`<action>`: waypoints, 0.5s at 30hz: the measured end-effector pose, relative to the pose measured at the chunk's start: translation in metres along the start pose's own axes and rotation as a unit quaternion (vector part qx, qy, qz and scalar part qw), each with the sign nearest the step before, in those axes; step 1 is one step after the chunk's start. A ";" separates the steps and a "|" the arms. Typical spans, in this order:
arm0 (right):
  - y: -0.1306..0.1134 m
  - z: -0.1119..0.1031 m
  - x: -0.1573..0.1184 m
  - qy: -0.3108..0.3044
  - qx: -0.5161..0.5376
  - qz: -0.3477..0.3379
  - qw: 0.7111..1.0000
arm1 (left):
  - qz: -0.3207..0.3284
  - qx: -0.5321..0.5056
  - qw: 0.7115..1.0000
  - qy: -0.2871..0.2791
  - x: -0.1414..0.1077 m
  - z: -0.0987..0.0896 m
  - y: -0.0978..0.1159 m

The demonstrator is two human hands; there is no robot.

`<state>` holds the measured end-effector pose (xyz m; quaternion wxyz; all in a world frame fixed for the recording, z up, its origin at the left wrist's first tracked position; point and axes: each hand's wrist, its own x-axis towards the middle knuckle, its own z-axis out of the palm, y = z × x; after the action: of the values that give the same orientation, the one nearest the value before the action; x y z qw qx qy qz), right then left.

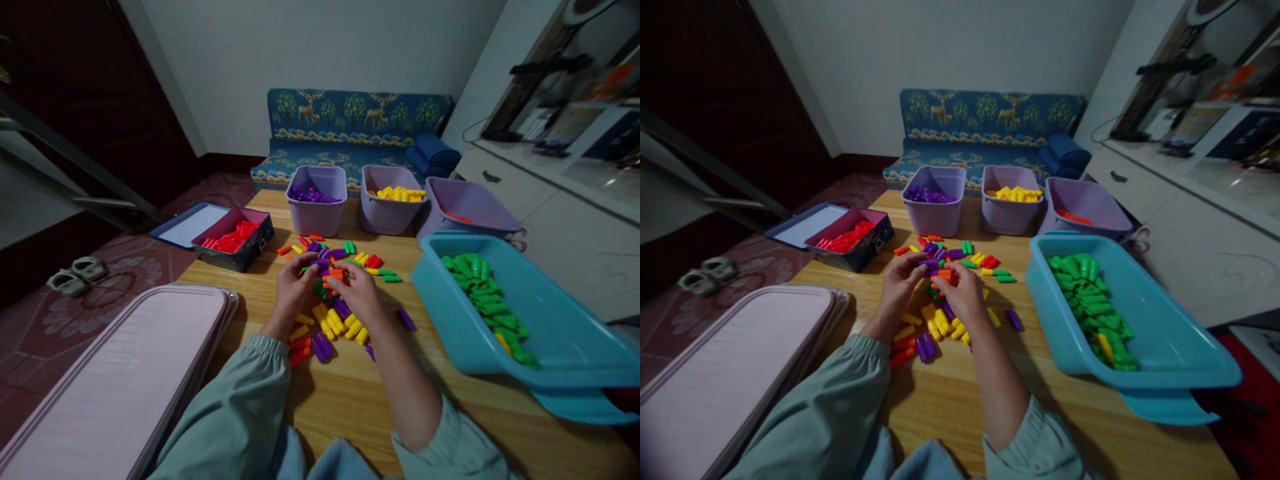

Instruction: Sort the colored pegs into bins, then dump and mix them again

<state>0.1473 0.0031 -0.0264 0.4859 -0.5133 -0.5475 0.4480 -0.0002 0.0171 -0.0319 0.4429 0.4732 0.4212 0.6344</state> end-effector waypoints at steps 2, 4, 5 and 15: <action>-0.004 0.003 -0.003 -0.008 0.046 0.014 0.999 | -0.022 -0.027 0.999 -0.024 -0.002 0.003 0.001; -0.009 0.005 -0.005 -0.015 0.070 0.014 0.997 | -0.042 -0.041 0.997 -0.041 -0.005 0.005 0.003; -0.010 0.005 -0.005 -0.019 0.072 0.012 0.997 | -0.047 -0.043 0.997 -0.041 -0.006 0.007 0.003; 0.009 -0.028 0.008 0.126 -0.103 -0.042 0.986 | -0.057 -0.081 0.993 0.067 0.002 -0.004 0.003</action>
<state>0.1764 0.0115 -0.0309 0.5139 -0.5893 -0.5463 0.3003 -0.0051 0.0174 -0.0291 0.4858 0.3671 0.4232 0.6709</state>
